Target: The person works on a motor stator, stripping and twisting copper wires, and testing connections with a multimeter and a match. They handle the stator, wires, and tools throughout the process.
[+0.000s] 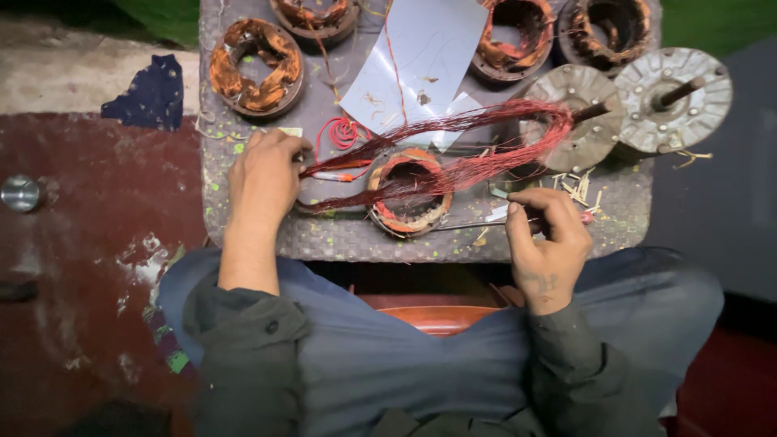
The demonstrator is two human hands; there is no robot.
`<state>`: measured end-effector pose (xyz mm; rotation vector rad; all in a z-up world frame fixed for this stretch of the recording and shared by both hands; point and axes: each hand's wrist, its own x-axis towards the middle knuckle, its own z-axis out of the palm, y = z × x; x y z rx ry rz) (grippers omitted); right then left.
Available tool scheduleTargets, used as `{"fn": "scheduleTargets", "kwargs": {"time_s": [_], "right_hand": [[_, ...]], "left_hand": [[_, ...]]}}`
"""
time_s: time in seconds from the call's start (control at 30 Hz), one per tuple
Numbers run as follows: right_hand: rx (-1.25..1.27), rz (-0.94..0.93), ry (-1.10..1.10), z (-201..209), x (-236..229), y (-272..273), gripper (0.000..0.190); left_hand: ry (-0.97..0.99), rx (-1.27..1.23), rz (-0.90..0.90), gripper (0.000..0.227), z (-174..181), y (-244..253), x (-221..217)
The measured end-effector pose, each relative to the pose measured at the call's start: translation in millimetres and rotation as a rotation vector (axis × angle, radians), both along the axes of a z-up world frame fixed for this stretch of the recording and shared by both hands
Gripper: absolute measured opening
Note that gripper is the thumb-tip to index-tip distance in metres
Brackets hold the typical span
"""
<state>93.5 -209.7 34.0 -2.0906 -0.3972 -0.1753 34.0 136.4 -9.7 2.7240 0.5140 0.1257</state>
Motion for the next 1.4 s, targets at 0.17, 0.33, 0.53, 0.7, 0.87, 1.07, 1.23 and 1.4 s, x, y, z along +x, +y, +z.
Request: {"fn": "scheduleTargets", "kwargs": {"time_s": [0.17, 0.33, 0.53, 0.7, 0.87, 1.07, 1.23, 1.4], "right_hand": [[-0.023, 0.019, -0.017, 0.9, -0.4, 1.5, 0.01], [-0.107, 0.114, -0.166, 12.4, -5.8, 10.6, 0.019], [-0.705, 0.386, -0.663, 17.7, 0.4, 50.6, 0.055], [-0.827, 0.446, -0.727, 12.6, 31.0, 60.2, 0.052], [-0.548, 0.531, -0.678, 21.7, 45.5, 43.3, 0.047], [-0.253, 0.264, -0.523, 25.8, 35.8, 29.9, 0.035], [-0.197, 0.228, -0.517, 26.5, 36.5, 25.6, 0.032], [-0.172, 0.229, -0.478, 26.8, 34.0, 25.8, 0.034]], "left_hand": [[-0.03, 0.046, -0.082, 0.041, -4.3, 2.1, 0.3], [0.017, 0.034, -0.086, 0.048, -1.0, 0.4, 3.2], [0.038, -0.02, -0.154, 0.056, 10.8, 5.6, 4.0], [0.036, -0.061, -0.196, 0.063, 24.4, 18.4, 0.6], [0.031, -0.105, -0.224, 0.064, 14.1, 31.5, 1.1], [-0.073, -0.13, -0.121, 0.063, 17.9, 47.6, -22.4], [-0.005, -0.47, -0.195, 0.045, 6.9, 10.8, -12.8], [0.011, -0.068, -0.285, 0.027, -4.3, -15.8, 4.4]]}}
